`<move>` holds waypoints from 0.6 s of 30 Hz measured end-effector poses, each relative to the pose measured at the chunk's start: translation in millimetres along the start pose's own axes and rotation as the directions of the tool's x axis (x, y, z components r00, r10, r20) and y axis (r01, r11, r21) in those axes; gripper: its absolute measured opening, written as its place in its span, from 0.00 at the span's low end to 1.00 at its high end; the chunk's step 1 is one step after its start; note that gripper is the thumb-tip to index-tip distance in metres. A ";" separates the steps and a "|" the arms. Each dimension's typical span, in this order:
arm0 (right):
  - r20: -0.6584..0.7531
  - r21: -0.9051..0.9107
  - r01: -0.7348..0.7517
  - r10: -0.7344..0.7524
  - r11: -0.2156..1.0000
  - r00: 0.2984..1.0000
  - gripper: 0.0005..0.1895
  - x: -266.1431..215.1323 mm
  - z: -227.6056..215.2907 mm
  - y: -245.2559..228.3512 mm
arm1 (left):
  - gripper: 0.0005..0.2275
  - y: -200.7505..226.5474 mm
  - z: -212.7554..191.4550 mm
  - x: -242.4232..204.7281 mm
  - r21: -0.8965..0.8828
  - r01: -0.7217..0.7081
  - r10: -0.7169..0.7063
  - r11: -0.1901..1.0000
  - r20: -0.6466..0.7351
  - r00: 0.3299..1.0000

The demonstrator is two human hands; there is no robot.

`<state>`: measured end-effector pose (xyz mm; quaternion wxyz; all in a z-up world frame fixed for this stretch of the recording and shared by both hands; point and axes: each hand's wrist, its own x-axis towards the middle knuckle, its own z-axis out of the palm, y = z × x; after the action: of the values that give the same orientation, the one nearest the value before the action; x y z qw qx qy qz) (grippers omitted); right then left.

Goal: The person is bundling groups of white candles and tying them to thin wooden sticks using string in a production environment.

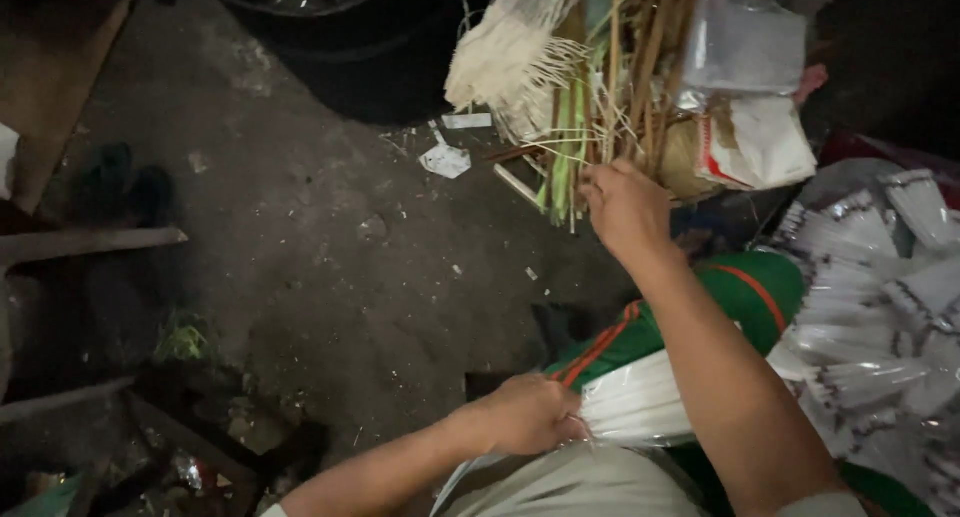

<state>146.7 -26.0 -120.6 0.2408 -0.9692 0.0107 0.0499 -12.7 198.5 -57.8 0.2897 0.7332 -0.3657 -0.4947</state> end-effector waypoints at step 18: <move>-0.220 0.637 -0.105 0.311 0.763 0.925 0.07 25.9 -101.7 21.5 | 0.22 0.4 -21.6 -6.3 -0.297 -0.094 0.120 0.950 0.070 0.990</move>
<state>180.9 -92.5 -43.9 0.5307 -0.8255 0.1730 -0.0836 5.9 204.8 -46.8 0.4051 0.6390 -0.3400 -0.5585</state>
